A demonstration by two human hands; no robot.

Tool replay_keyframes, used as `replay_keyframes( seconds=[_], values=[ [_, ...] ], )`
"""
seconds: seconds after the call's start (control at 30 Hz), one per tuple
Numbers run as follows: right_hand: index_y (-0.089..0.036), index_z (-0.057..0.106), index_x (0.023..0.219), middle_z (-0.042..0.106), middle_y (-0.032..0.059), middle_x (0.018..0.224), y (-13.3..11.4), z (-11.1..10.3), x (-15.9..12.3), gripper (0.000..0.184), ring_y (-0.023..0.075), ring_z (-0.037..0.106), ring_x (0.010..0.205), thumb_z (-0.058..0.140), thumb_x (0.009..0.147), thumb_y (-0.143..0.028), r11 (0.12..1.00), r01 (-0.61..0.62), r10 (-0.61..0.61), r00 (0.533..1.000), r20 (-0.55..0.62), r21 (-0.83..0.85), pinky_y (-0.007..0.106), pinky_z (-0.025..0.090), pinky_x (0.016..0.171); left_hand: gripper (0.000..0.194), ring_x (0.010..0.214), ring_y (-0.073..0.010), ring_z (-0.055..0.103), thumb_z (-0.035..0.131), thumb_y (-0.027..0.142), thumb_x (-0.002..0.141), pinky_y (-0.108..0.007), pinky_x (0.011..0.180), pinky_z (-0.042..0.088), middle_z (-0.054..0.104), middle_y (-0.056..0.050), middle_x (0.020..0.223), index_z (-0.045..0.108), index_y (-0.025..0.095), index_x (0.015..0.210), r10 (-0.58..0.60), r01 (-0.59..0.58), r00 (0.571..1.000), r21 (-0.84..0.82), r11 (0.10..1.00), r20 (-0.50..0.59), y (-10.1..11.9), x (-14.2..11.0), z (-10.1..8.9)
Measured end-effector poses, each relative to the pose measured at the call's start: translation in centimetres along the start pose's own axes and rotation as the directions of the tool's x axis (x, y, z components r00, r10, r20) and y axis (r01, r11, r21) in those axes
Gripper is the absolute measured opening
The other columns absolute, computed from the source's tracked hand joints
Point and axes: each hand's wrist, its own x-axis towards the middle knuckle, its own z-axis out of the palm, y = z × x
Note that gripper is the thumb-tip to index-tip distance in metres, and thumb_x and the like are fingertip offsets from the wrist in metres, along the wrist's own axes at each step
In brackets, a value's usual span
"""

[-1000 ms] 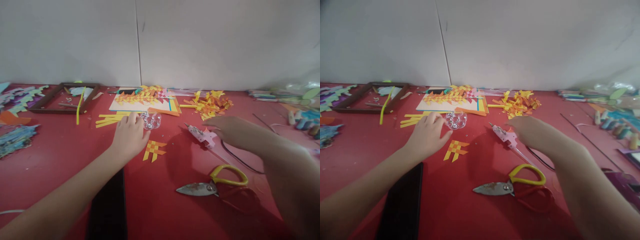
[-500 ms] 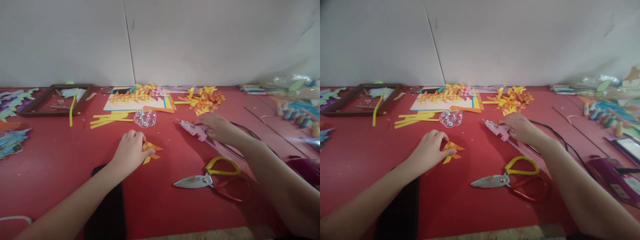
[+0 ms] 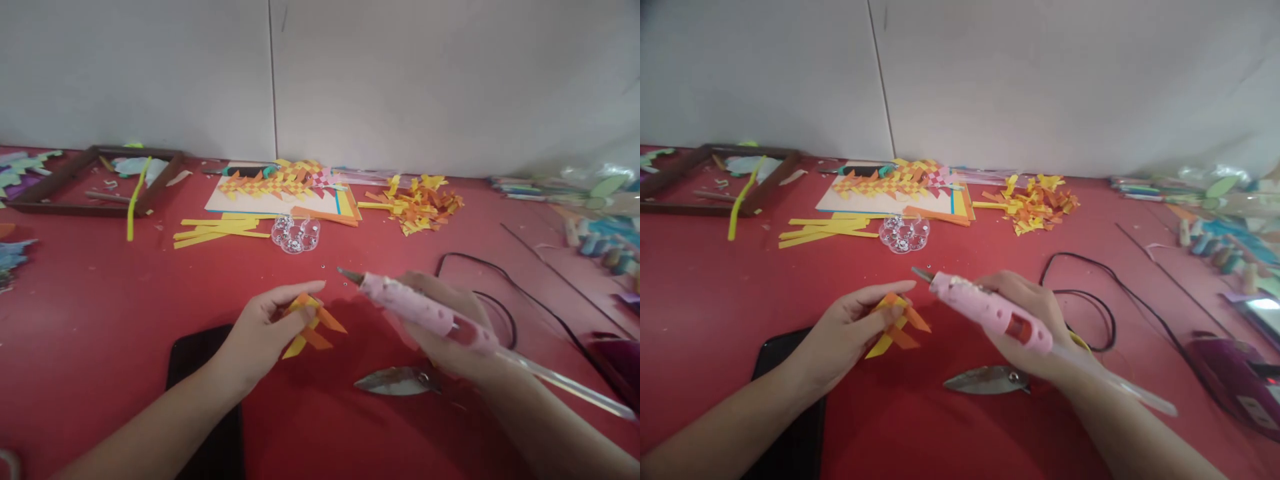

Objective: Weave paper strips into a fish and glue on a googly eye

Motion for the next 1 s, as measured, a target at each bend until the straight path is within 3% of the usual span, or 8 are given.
replay_keyframes(
  seconds=[0.1,0.27,0.43,0.57,0.77,1.0],
  values=[
    [-0.022,0.062,0.100,0.069,0.0020,0.078,-0.90,0.11,-0.35,0.017,0.0142,0.065,0.061,0.057,0.085,-0.027,0.995,0.091,-0.094,0.991,0.090,0.040,0.026,0.050,0.057,0.059,0.073,-0.0105,0.063,0.084,0.037,0.072,-0.021,0.068,0.049,0.070,0.003,0.078,0.061,0.026,0.125,-0.015,0.017,1.000,-0.064,0.998,0.025,-0.05,-0.04,0.07],
    [-0.022,0.059,0.105,0.066,0.0018,0.080,-0.68,-0.06,-0.48,0.020,0.0136,0.064,0.062,0.059,0.086,-0.027,0.995,0.099,-0.102,0.985,0.140,0.027,0.025,0.046,0.054,0.029,0.071,-0.0111,0.065,0.086,0.036,0.070,-0.021,0.067,0.049,0.073,-0.002,0.081,0.069,0.016,0.082,-0.096,0.099,0.995,-0.133,0.986,0.031,-0.32,-0.04,0.21],
    [-0.021,0.059,0.108,0.065,0.0026,0.081,-0.23,0.24,-0.77,0.023,0.0145,0.061,0.064,0.062,0.085,-0.024,0.992,0.119,-0.123,0.980,0.154,0.037,0.026,0.045,0.055,0.029,0.091,-0.0182,0.070,0.075,0.039,0.081,-0.028,0.082,0.052,0.077,-0.008,0.104,0.074,0.018,0.101,-0.110,0.117,0.992,-0.131,0.984,0.059,-0.43,-0.43,0.43],
    [-0.020,0.058,0.109,0.063,0.0029,0.079,-0.20,0.32,-0.79,0.021,0.0151,0.059,0.065,0.061,0.088,-0.024,0.989,0.148,-0.147,0.976,0.161,0.009,0.027,0.045,0.057,0.045,0.087,-0.0160,0.071,0.077,0.035,0.080,-0.026,0.077,0.051,0.077,-0.003,0.095,0.061,0.022,0.120,-0.128,0.127,0.992,-0.109,0.986,-0.005,-0.41,-0.59,0.41],
    [-0.019,0.059,0.106,0.063,0.0015,0.077,-0.25,0.45,-0.78,0.017,0.0140,0.058,0.063,0.060,0.091,-0.028,0.985,0.175,-0.174,0.975,0.140,0.002,0.027,0.043,0.057,0.031,0.066,-0.0088,0.062,0.078,0.039,0.079,-0.018,0.060,0.043,0.072,0.002,0.077,0.056,0.020,0.089,-0.109,0.108,0.994,-0.085,0.991,-0.002,-0.64,-0.46,0.31],
    [-0.019,0.059,0.108,0.064,0.0021,0.082,-0.30,0.27,-0.88,0.023,0.0146,0.060,0.068,0.064,0.088,-0.030,0.984,0.175,-0.169,0.974,0.148,-0.024,0.028,0.046,0.064,0.029,0.087,-0.0124,0.067,0.079,0.038,0.077,-0.020,0.078,0.050,0.075,-0.002,0.095,0.070,0.020,0.098,-0.061,0.056,0.995,-0.065,0.996,-0.079,-0.42,-0.39,0.30]
  ],
)
